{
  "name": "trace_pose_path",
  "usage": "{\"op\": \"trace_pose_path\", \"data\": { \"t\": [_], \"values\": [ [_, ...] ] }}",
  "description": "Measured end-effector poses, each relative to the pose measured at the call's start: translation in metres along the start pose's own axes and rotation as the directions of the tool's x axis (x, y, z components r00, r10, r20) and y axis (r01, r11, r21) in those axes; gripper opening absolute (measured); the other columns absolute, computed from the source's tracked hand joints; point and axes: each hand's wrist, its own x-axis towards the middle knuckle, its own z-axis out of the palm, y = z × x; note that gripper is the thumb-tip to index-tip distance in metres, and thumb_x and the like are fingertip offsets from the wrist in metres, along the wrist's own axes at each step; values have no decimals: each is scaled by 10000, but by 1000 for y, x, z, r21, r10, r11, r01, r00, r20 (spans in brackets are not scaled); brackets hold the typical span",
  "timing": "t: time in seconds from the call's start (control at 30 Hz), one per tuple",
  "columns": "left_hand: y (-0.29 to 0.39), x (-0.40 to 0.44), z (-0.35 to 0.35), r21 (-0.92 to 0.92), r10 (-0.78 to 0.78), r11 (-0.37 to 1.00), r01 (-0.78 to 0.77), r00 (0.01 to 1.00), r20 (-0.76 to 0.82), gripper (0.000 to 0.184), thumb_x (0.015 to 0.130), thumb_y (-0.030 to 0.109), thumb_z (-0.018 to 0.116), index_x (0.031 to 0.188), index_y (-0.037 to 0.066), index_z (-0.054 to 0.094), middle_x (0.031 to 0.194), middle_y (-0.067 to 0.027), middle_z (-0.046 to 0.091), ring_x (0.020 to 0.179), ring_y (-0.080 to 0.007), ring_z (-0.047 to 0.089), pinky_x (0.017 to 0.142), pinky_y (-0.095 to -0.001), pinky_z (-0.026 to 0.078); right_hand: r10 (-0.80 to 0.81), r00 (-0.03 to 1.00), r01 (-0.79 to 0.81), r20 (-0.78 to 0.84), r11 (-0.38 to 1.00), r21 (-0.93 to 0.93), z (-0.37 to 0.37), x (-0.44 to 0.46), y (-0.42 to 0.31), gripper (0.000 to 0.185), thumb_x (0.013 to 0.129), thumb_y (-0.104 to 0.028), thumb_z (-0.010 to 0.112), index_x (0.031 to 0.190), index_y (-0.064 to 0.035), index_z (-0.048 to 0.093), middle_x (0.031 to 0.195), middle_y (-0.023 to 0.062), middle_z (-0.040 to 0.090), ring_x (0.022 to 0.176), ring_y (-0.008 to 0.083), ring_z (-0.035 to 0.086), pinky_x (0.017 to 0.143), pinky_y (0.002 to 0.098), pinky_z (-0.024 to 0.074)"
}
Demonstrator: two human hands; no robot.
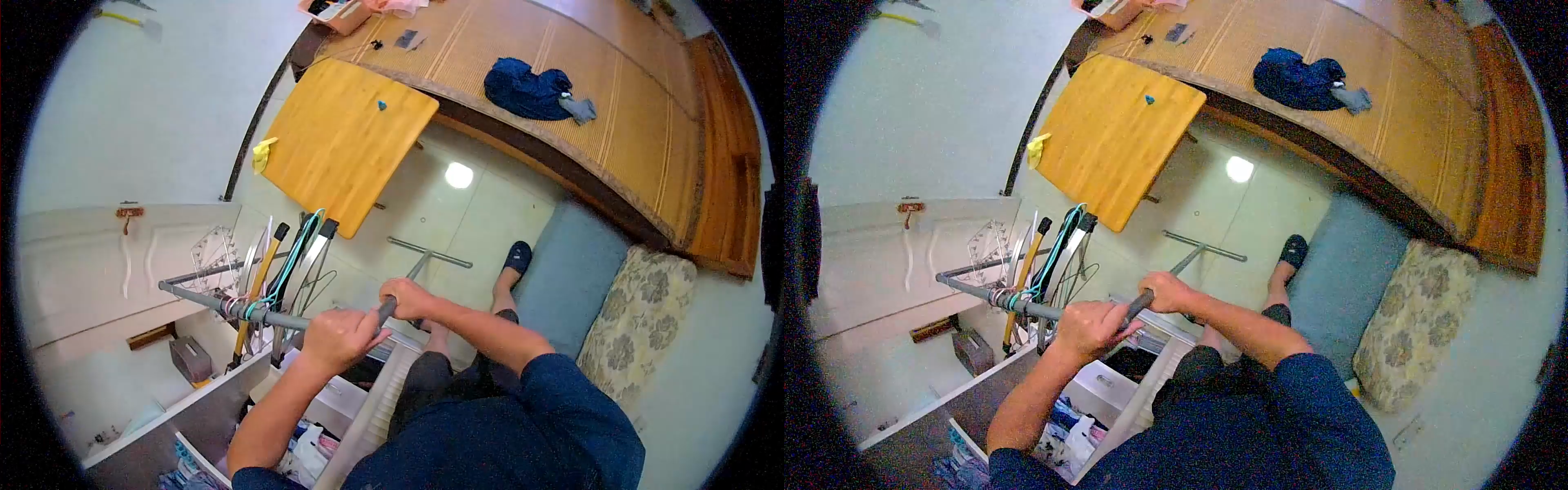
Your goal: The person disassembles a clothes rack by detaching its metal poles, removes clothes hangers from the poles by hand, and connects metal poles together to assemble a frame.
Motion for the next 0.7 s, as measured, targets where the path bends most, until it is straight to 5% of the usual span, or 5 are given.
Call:
{"op": "trace_pose_path", "data": {
  "t": [0.2,0.27,0.47,0.57,0.7],
  "values": [
    [3,-4,-6,13,13,1000,-14,1000,8,299,807,314,810,827,110,592,605,-20,545,495,-217,592,456,-353,464,196,905,-185,-378,981,66,30,-13,-24,363,801,-318,835,682,-71,597,736,125,635,764,354,632,730,437,482],
    [1,-4,-5,35,24,999,-23,999,-34,314,810,330,809,815,110,584,602,-22,533,496,-220,588,460,-358,465,-31,992,34,-123,999,24,13,-4,-12,327,753,-205,851,657,-58,575,653,105,572,659,315,579,642,413,454],
    [-3,-6,5,28,29,999,-30,999,35,323,869,403,727,920,96,644,625,-19,540,519,-213,596,479,-354,477,215,789,-309,575,949,69,-30,3,-20,269,741,-245,795,740,-25,641,748,170,673,698,330,667,590,434,480],
    [-1,-9,6,30,28,999,-29,999,16,342,869,409,727,953,85,659,627,-20,545,520,-209,598,478,-352,480,128,985,-115,-115,986,117,2,-20,-24,314,753,-248,830,739,-33,601,674,147,605,674,370,617,642,456,478],
    [6,-7,-4,13,14,1000,-14,999,43,299,851,354,777,855,110,605,638,-32,563,522,-209,603,472,-361,470,119,926,-99,-357,992,74,30,-26,-28,353,803,-254,827,663,-57,569,662,139,591,650,371,594,635,476,461]
  ]
}}
